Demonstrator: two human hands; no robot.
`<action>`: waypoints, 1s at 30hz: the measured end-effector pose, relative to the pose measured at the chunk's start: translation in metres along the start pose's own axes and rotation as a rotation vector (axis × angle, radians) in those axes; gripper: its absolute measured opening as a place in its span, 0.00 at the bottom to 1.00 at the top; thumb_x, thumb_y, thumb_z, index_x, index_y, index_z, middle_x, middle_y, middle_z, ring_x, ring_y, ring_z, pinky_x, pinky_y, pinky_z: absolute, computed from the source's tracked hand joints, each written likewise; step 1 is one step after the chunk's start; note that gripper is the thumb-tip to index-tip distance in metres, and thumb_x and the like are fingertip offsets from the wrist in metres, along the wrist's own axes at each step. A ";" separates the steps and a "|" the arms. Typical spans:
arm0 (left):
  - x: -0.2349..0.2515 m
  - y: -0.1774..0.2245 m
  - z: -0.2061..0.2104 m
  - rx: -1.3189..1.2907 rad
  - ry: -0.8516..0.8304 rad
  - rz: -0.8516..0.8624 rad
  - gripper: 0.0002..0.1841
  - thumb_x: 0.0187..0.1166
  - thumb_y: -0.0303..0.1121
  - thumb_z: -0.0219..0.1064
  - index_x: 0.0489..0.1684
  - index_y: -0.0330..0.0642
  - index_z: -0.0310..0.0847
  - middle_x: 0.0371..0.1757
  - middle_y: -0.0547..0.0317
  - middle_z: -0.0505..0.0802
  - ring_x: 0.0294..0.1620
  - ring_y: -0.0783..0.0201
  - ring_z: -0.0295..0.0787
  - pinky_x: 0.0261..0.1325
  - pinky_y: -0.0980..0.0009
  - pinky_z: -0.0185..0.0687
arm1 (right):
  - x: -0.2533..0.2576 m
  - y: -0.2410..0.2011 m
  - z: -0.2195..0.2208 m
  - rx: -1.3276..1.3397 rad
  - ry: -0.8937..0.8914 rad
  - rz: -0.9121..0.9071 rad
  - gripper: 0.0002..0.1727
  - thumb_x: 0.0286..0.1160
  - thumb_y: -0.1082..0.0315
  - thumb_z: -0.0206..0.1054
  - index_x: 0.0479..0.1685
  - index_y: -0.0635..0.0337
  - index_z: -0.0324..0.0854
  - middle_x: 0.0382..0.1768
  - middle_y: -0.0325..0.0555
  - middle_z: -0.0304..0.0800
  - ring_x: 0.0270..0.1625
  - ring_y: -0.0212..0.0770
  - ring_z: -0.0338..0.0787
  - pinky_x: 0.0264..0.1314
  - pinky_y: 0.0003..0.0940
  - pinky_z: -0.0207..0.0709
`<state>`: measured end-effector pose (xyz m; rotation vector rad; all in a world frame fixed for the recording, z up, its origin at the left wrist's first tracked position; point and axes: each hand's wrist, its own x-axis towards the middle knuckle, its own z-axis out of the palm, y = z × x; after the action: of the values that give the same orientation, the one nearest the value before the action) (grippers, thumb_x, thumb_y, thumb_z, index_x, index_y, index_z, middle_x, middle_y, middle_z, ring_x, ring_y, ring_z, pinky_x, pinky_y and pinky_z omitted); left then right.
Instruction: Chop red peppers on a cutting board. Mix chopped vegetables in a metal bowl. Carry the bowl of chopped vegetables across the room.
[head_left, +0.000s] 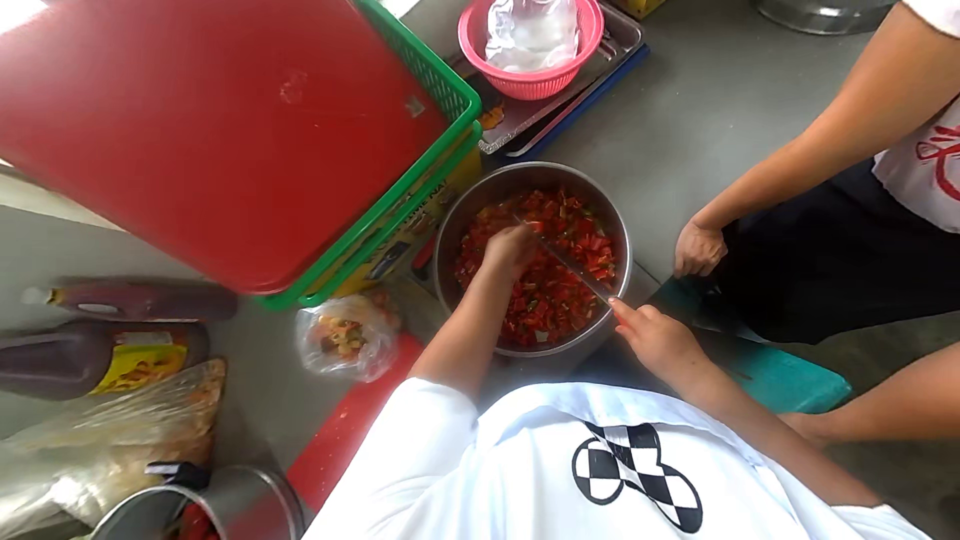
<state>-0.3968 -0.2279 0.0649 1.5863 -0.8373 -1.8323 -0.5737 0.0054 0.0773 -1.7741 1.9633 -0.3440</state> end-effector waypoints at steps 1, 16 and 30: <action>-0.008 -0.006 0.001 0.063 -0.044 -0.019 0.14 0.84 0.33 0.65 0.62 0.38 0.77 0.39 0.57 0.87 0.32 0.68 0.84 0.39 0.72 0.84 | 0.004 -0.003 -0.001 0.003 -0.021 0.023 0.25 0.90 0.59 0.58 0.84 0.47 0.75 0.50 0.64 0.90 0.48 0.62 0.93 0.51 0.54 0.86; 0.096 0.018 -0.031 1.363 0.220 0.243 0.18 0.82 0.30 0.61 0.68 0.38 0.83 0.68 0.33 0.88 0.71 0.32 0.83 0.69 0.31 0.75 | -0.013 0.024 -0.013 0.392 0.096 0.141 0.27 0.89 0.59 0.59 0.85 0.57 0.72 0.63 0.63 0.89 0.49 0.50 0.93 0.52 0.43 0.88; 0.069 0.018 -0.048 1.242 0.054 0.497 0.17 0.86 0.30 0.62 0.68 0.36 0.84 0.71 0.37 0.86 0.77 0.41 0.80 0.80 0.42 0.71 | -0.014 0.019 -0.013 0.371 0.089 0.075 0.27 0.88 0.61 0.60 0.84 0.58 0.73 0.61 0.65 0.89 0.54 0.56 0.93 0.56 0.48 0.87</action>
<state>-0.3581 -0.2960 0.0301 1.7513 -2.3462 -0.8435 -0.5961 0.0202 0.0819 -1.4672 1.8717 -0.7216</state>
